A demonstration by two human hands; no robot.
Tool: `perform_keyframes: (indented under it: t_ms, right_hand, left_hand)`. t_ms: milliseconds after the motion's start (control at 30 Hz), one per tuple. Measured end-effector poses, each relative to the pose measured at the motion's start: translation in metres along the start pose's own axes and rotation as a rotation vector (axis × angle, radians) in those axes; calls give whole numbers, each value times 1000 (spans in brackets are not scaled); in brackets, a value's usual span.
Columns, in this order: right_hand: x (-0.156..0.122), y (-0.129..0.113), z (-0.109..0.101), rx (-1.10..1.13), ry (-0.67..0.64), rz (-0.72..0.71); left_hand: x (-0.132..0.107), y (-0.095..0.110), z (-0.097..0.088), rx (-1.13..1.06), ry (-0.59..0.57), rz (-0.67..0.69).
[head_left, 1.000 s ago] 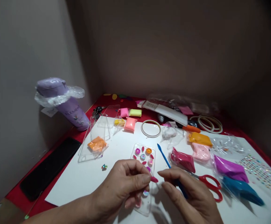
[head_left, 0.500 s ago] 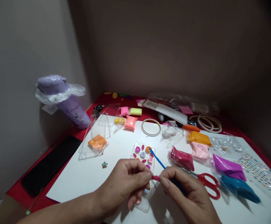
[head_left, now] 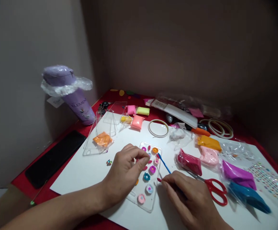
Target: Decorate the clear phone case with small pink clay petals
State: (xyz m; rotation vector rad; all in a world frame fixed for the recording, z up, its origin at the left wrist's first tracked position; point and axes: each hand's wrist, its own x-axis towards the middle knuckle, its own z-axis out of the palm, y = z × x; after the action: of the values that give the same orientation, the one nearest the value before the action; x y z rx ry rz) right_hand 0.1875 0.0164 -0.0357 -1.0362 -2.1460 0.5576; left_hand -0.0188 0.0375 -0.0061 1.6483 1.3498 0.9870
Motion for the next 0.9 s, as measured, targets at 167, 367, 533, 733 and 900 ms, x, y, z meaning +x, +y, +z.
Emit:
perform_keyframes:
  t_ms: [167,367,533,733,900]
  right_hand:
    - [-2,1,3,-47,5,-36]
    - [-2,0,3,-27,66,-92]
    - [-6,2,6,-3,73,-85]
    - [-7,1,6,-12,65,-86]
    - [-5,-1,2,27,74,-84]
  left_hand:
    - [2,-6,2,131,-35,181]
    - [-1,-6,6,192,-171,333]
    - [-5,-6,10,205,-203,380]
    - [-6,-6,12,185,-215,370]
    - [-3,-4,10,136,-230,327]
